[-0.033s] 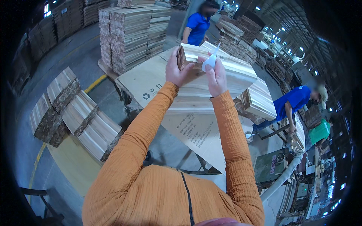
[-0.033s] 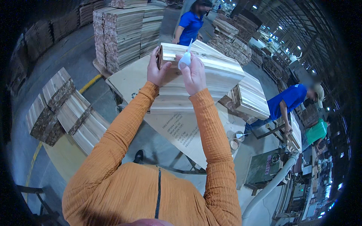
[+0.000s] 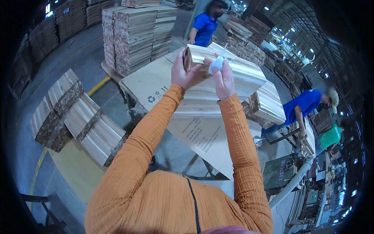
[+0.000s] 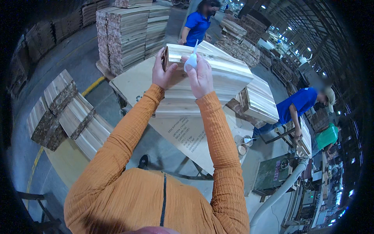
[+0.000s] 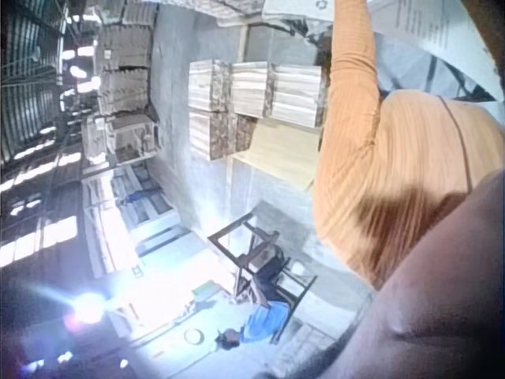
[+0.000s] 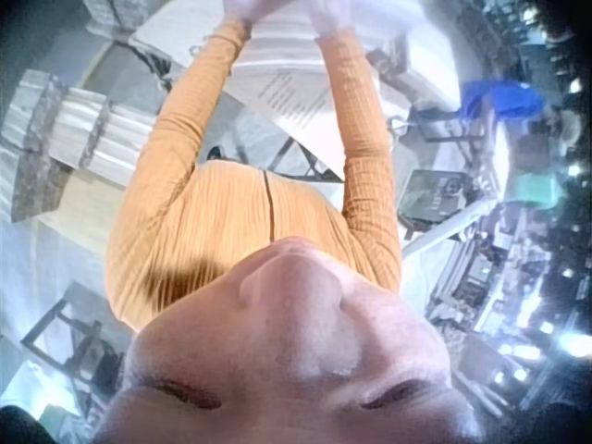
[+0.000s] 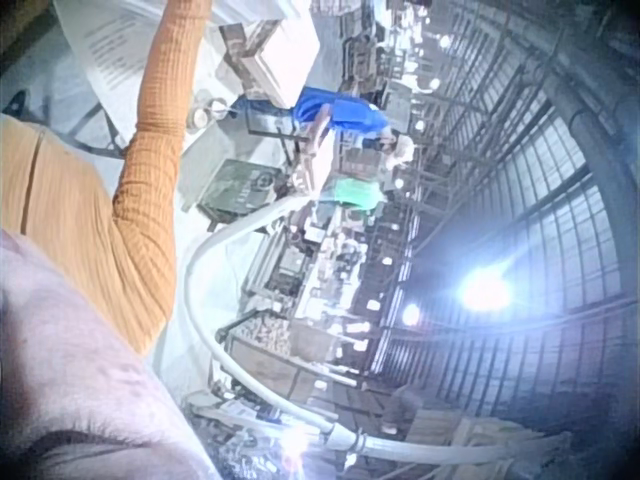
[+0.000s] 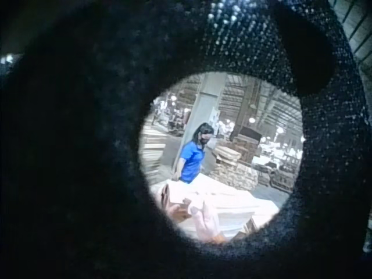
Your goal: The person applies glue to the edges of wooden panels and joins them together to form a larger panel. They repeat this process with multiple pieces, aligning and pressing them to bond.
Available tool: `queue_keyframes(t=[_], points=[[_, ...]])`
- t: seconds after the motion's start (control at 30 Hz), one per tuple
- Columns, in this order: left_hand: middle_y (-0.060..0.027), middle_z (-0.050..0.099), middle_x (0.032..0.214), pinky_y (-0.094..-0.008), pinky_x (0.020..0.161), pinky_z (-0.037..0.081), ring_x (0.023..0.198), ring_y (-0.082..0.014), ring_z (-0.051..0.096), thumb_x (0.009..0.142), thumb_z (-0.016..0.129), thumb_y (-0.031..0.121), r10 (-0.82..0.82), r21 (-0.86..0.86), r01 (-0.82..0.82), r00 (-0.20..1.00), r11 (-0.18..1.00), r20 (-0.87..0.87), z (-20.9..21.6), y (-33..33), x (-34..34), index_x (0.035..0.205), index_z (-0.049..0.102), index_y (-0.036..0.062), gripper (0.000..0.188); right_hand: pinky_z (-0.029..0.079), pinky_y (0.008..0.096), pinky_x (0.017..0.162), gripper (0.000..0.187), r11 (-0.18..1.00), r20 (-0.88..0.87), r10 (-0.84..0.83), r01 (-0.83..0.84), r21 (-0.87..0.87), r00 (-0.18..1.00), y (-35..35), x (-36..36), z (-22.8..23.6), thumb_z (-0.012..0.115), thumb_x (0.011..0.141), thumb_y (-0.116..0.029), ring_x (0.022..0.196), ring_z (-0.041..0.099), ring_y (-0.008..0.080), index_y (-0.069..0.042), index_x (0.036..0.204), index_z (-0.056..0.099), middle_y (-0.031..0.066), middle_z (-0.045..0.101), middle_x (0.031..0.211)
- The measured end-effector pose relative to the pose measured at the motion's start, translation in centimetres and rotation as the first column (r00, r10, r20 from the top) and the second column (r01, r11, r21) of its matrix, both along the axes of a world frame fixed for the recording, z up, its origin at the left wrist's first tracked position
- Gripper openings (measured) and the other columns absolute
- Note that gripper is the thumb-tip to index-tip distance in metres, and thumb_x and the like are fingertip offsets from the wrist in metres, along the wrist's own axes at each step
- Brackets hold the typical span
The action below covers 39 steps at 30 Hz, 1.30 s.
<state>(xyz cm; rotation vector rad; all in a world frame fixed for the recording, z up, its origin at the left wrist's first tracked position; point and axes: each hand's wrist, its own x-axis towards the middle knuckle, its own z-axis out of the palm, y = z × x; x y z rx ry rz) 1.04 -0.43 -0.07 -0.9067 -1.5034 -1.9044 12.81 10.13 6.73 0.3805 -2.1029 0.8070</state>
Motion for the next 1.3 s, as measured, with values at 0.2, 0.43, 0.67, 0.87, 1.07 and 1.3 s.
queue_keyframes(t=[0.2,0.43,0.67,0.87,1.07,1.3], points=[[-0.0249,0.052,0.123,-0.039,0.095,0.042,0.114,-0.0353,0.052,0.075,0.067,0.055,0.001,0.03,0.0,1.0,1.0,-0.026,0.5,0.0,-0.5,0.132,0.037,-0.0038,0.088,0.031,0.0409,0.1,0.036,1.0,0.005,0.014,-0.014,-0.023,1.0,-0.1,-0.3,0.2,0.046,0.092,-0.028,0.113,0.048,0.0304,-0.004,0.115,0.059,0.0111,0.062,0.112],[-0.0246,0.052,0.122,-0.0394,0.095,0.042,0.113,-0.0354,0.053,0.075,0.067,0.055,0.013,0.02,-0.013,1.0,1.0,-0.014,0.4,0.0,-0.6,0.131,0.037,-0.003,0.087,0.03,0.0405,0.1,0.034,0.998,0.033,0.043,-0.041,-0.051,0.999,-0.2,-0.2,0.0,0.047,0.092,-0.027,0.116,0.047,0.0321,-0.004,0.114,0.06,0.0123,0.059,0.117],[-0.0244,0.052,0.122,-0.0399,0.095,0.043,0.113,-0.0359,0.053,0.074,0.068,0.054,0.012,0.013,-0.011,1.0,1.0,-0.012,0.4,0.0,-0.5,0.131,0.038,-0.0023,0.086,0.033,0.0405,0.097,0.034,1.0,0.015,-0.013,0.013,0.002,1.0,0.3,-0.7,0.3,0.048,0.092,-0.027,0.112,0.049,0.032,-0.004,0.113,0.06,0.0146,0.061,0.112],[-0.0245,0.052,0.123,-0.0401,0.095,0.042,0.114,-0.0361,0.052,0.074,0.069,0.053,-0.005,0.024,0.005,1.0,1.0,-0.008,0.4,0.2,-0.5,0.131,0.038,-0.0023,0.085,0.038,0.0376,0.093,0.031,0.988,0.01,0.09,-0.088,-0.129,0.996,0.5,-0.7,0.2,0.048,0.092,-0.023,0.104,0.054,0.0289,-0.002,0.112,0.06,0.0136,0.063,0.106],[-0.0246,0.051,0.124,-0.0393,0.096,0.041,0.115,-0.0354,0.052,0.074,0.07,0.051,0.003,0.014,-0.003,1.0,1.0,0.003,0.2,0.0,-0.7,0.132,0.037,-0.0028,0.085,0.045,0.0272,0.082,0.024,0.915,-0.019,0.153,-0.149,-0.374,0.988,1.4,-0.4,1.8,0.053,0.094,-0.021,0.089,0.06,0.0147,0.001,0.103,0.057,0.0081,0.066,0.095],[-0.0234,0.05,0.126,-0.039,0.098,0.04,0.117,-0.0341,0.05,0.076,0.07,0.044,-0.02,-0.011,0.021,0.999,1.0,0.025,0.4,0.1,-0.4,0.133,0.037,-0.0026,0.081,0.047,0.0219,0.062,0.019,0.833,0.047,0.172,-0.12,-0.54,0.984,6.2,-0.3,3.6,0.065,0.088,-0.02,0.064,0.055,0.0062,-0.002,0.09,0.06,0.0002,0.059,0.074]])
